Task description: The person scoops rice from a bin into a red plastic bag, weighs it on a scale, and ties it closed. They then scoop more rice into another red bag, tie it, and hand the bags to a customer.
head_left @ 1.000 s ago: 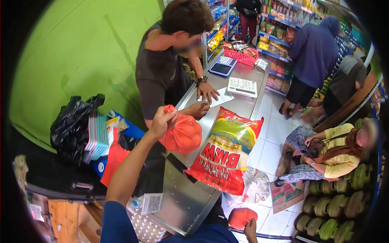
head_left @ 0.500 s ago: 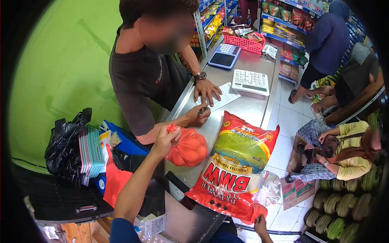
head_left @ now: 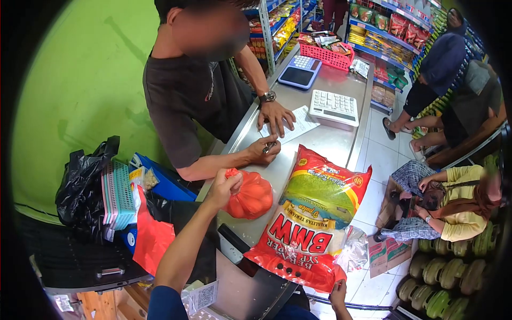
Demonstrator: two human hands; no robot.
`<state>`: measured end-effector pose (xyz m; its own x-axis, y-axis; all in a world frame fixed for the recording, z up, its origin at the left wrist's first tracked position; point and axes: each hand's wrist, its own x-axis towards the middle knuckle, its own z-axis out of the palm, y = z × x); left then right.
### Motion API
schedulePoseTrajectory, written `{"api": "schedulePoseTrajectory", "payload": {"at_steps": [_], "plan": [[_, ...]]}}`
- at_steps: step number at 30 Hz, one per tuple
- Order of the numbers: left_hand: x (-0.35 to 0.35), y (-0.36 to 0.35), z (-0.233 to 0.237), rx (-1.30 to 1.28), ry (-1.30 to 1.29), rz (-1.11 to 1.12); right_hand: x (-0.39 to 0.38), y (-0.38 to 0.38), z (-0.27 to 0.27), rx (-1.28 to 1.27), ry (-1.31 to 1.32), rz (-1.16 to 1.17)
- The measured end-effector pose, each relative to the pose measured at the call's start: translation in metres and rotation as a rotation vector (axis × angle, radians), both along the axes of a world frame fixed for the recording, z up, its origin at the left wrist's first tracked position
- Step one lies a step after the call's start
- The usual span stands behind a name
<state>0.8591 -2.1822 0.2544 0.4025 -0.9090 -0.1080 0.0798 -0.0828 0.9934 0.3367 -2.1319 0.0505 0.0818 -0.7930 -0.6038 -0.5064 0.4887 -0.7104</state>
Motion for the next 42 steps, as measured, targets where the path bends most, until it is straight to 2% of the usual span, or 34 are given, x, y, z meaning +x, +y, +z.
{"api": "schedulePoseTrajectory", "payload": {"at_steps": [1, 4, 5, 8, 9, 10, 15, 18, 20, 22, 24, 25, 26, 28, 30, 31, 33, 34, 35, 37, 39, 41, 42], "plan": [[-0.001, 0.001, -0.004, 0.020, 0.003, 0.023, -0.013, 0.005, -0.025, -0.010, -0.007, -0.005], [0.000, 0.001, -0.003, 0.002, 0.042, 0.032, -0.017, 0.005, -0.026, 0.077, -0.012, -0.059], [0.001, 0.001, -0.004, 0.001, 0.036, 0.024, -0.021, 0.006, -0.038, -0.148, -0.004, 0.107], [-0.003, 0.000, -0.003, -0.004, -0.059, 0.053, -0.027, 0.000, -0.031, -0.257, 0.004, 0.225], [-0.004, 0.000, 0.000, 0.001, -0.065, 0.047, -0.023, -0.005, -0.029, -0.254, -0.122, 0.122], [-0.003, 0.001, -0.002, 0.003, -0.069, 0.053, -0.011, -0.013, 0.004, -0.199, -0.027, 0.169], [0.000, 0.011, -0.016, -0.050, -0.105, 0.070, -0.010, -0.038, 0.032, -0.412, 0.054, 0.210], [-0.004, 0.017, -0.011, -0.043, -0.159, 0.091, 0.017, -0.068, 0.101, -0.460, 0.034, 0.142], [-0.002, 0.017, -0.008, -0.093, -0.634, 0.098, 0.014, -0.089, 0.123, -0.554, 0.078, 0.163], [-0.008, 0.020, -0.001, -0.032, -0.709, 0.134, 0.031, -0.109, 0.168, -0.642, 0.011, 0.172], [-0.013, 0.025, -0.001, 0.021, -0.779, 0.179, 0.019, -0.126, 0.177, -0.603, -0.098, 0.115], [-0.012, 0.029, -0.005, 0.081, -0.842, 0.154, 0.026, -0.134, 0.204, -0.559, -0.143, 0.076], [-0.013, 0.031, -0.006, 0.145, -0.902, 0.130, 0.031, -0.147, 0.212, -0.836, -0.169, 0.138], [-0.016, 0.034, -0.007, 0.148, -0.848, 0.155, 0.037, -0.165, 0.246, -0.926, -0.235, 0.143], [-0.020, 0.040, -0.004, 0.216, -0.749, 0.086, 0.059, -0.179, 0.277, -1.050, -0.347, 0.075], [-0.029, 0.044, -0.003, 0.215, -0.735, 0.104, 0.075, -0.185, 0.295, -1.164, -0.366, 0.121], [-0.055, 0.045, 0.007, 0.292, -0.937, 0.303, 0.088, -0.203, 0.314, -1.272, -0.485, 0.225], [-0.074, 0.048, 0.027, 0.373, -0.991, 0.284, 0.099, -0.210, 0.323, -1.319, -0.566, 0.259], [-0.094, 0.051, 0.049, 0.458, -1.045, 0.260, 0.108, -0.216, 0.329, -1.316, -0.663, 0.252], [-0.137, 0.064, 0.059, 0.260, -1.025, 0.208, 0.133, -0.224, 0.342, -1.264, -0.864, 0.281], [-0.183, 0.075, 0.076, 0.189, -0.915, 0.067, 0.159, -0.222, 0.349, -1.235, -0.950, 0.286], [-0.218, 0.090, 0.073, 0.237, -0.866, -0.044, 0.187, -0.214, 0.354, -1.162, -1.117, 0.364], [-0.227, 0.094, 0.067, 0.242, -0.870, -0.032, 0.200, -0.209, 0.354, -1.112, -1.159, 0.347]]}}
